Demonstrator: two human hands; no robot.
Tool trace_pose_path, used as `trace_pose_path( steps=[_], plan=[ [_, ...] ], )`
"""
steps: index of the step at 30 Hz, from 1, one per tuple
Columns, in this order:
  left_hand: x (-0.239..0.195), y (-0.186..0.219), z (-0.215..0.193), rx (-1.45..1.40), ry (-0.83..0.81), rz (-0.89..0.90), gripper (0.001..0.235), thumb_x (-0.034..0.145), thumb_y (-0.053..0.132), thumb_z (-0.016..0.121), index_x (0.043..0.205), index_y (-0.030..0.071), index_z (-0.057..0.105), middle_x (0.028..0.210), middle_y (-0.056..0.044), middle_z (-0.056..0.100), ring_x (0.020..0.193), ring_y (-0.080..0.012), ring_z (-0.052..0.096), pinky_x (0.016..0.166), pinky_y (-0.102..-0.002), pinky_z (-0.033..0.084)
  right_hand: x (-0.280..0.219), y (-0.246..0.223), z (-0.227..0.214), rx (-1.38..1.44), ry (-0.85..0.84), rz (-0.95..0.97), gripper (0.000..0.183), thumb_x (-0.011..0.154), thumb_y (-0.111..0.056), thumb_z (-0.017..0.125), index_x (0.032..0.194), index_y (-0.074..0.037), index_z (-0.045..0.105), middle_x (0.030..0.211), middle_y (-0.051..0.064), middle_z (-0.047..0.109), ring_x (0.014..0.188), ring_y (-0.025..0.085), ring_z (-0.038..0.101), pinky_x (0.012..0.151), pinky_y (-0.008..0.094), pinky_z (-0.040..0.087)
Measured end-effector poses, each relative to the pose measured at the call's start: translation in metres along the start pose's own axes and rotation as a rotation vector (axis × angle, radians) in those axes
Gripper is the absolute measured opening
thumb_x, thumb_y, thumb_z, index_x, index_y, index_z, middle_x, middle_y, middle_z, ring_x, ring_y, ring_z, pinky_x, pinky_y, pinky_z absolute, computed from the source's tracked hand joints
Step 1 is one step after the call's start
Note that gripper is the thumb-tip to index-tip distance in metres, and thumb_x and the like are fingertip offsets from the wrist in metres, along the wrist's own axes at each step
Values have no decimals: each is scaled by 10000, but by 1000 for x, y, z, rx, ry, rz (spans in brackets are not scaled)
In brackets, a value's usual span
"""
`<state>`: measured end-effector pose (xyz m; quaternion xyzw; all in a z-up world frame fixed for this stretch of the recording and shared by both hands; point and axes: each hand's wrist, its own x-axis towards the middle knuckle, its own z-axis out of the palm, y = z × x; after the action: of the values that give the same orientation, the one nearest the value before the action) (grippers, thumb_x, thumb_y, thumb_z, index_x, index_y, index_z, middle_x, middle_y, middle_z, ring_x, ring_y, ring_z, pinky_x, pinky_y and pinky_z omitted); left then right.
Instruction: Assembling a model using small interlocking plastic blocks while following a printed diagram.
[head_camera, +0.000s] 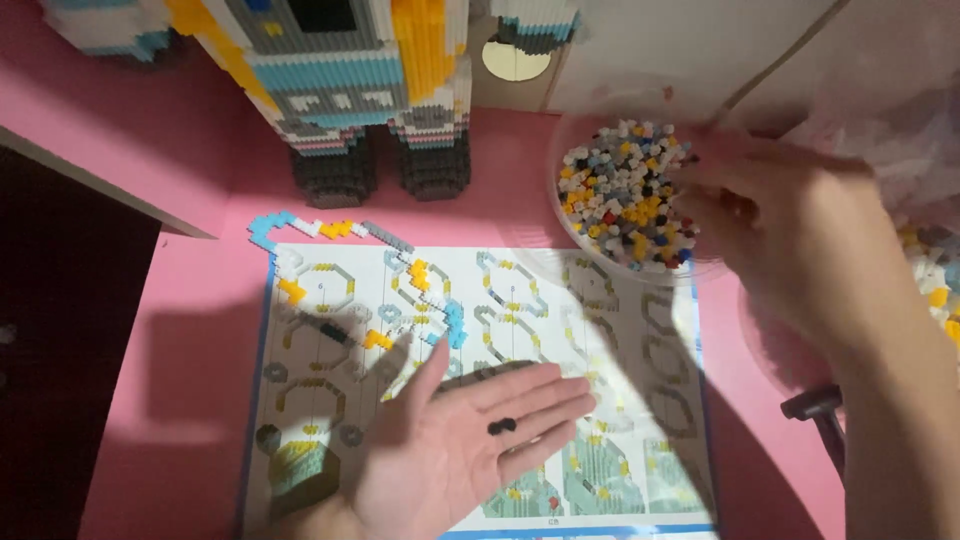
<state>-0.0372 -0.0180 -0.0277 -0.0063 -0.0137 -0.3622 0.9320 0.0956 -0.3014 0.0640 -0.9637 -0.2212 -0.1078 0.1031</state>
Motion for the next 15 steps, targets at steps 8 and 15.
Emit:
trace_pose_path(
  steps=[8, 15],
  plan=[
    [3, 10, 8, 68, 20, 26, 933, 1105, 631, 479, 1580, -157, 329, 1637, -368, 344, 1554, -453, 345, 1323, -511, 279, 26, 35, 46, -103, -192, 22, 227, 1017, -264, 719, 1150, -138, 854, 1127, 112, 813, 976, 322, 746, 809, 448, 575],
    [4, 12, 5, 432, 183, 39, 693, 1033, 478, 579, 1516, -17, 534, 1383, -331, 621, 1357, -440, 577, 1190, -575, 436, 30, 30, 41, -91, -230, 81, 234, 986, -243, 686, 1103, -132, 855, 1077, 87, 820, 901, 332, 746, 744, 484, 565]
  ],
)
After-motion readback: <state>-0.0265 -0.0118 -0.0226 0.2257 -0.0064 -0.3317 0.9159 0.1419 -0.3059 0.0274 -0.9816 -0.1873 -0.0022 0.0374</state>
